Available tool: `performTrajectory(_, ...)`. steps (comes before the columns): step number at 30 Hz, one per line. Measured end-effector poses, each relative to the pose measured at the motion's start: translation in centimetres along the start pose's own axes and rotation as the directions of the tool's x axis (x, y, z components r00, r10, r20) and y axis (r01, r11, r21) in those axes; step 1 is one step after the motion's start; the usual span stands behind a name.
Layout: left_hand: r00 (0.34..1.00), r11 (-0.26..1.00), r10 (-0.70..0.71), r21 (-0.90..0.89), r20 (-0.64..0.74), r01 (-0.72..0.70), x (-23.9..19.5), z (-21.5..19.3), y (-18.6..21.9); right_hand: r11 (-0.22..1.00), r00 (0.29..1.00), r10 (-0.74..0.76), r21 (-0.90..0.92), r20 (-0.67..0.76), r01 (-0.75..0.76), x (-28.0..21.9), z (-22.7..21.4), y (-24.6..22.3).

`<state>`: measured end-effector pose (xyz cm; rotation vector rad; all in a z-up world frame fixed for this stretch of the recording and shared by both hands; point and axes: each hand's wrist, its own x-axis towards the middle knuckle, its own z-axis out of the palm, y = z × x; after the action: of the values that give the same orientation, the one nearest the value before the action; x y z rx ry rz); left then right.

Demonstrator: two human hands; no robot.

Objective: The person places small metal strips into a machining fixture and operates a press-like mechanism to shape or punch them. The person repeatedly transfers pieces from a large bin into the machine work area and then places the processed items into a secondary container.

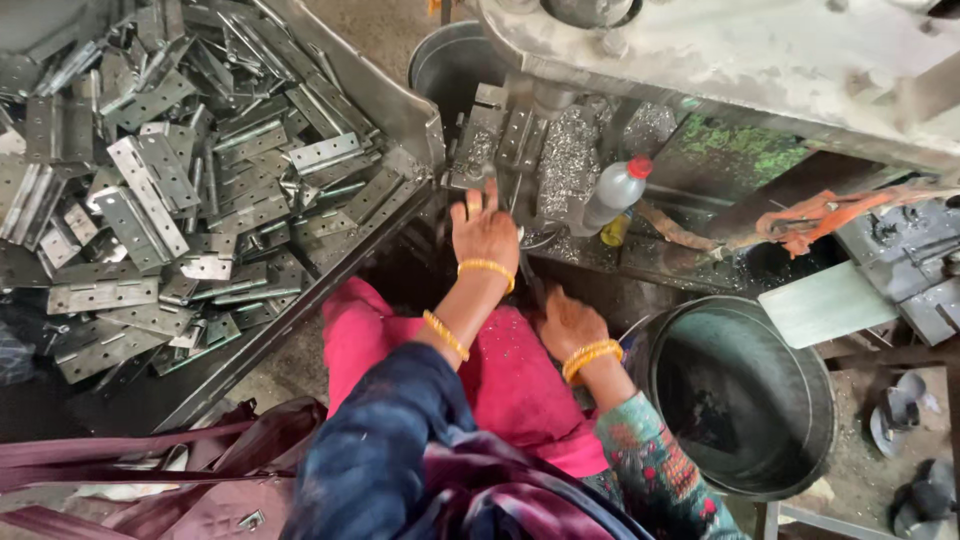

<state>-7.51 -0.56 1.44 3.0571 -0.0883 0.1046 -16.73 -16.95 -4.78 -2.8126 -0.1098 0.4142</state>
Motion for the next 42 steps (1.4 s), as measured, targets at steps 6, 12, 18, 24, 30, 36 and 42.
performTrajectory(6,0.996,0.993,-0.083,0.083,0.008,0.082,4.1,0.3,1.1,0.998,0.986,-0.019,0.060,-0.165,0.029,-1.1,-0.5,-0.7)
performTrajectory(12,0.995,0.994,-0.071,0.076,-0.072,0.076,3.9,4.7,0.3,0.970,0.985,0.072,0.241,-0.159,-0.032,-1.1,4.7,1.2)
performTrajectory(18,0.997,0.990,-0.064,0.123,-0.045,0.069,4.2,2.7,0.5,0.993,0.986,-0.031,0.108,-0.164,0.049,1.3,3.5,3.3)
performTrajectory(24,0.995,0.995,-0.091,0.031,0.027,0.090,3.1,0.7,-0.9,0.958,0.983,0.180,0.233,-0.035,-0.168,-1.8,6.5,0.7)
performTrajectory(30,0.994,0.991,-0.104,0.092,0.038,0.101,5.5,1.2,0.8,0.996,0.986,-0.087,-0.025,-0.145,0.084,3.7,3.7,5.2)
performTrajectory(36,0.982,0.993,-0.106,0.066,0.157,0.096,5.9,-0.8,1.0,0.975,0.983,0.150,0.178,-0.104,-0.130,-0.9,9.6,2.7)
performTrajectory(42,0.986,0.990,-0.095,0.112,0.139,0.079,6.9,0.1,0.7,0.997,0.992,-0.037,-0.073,-0.118,0.028,3.0,3.3,4.6)
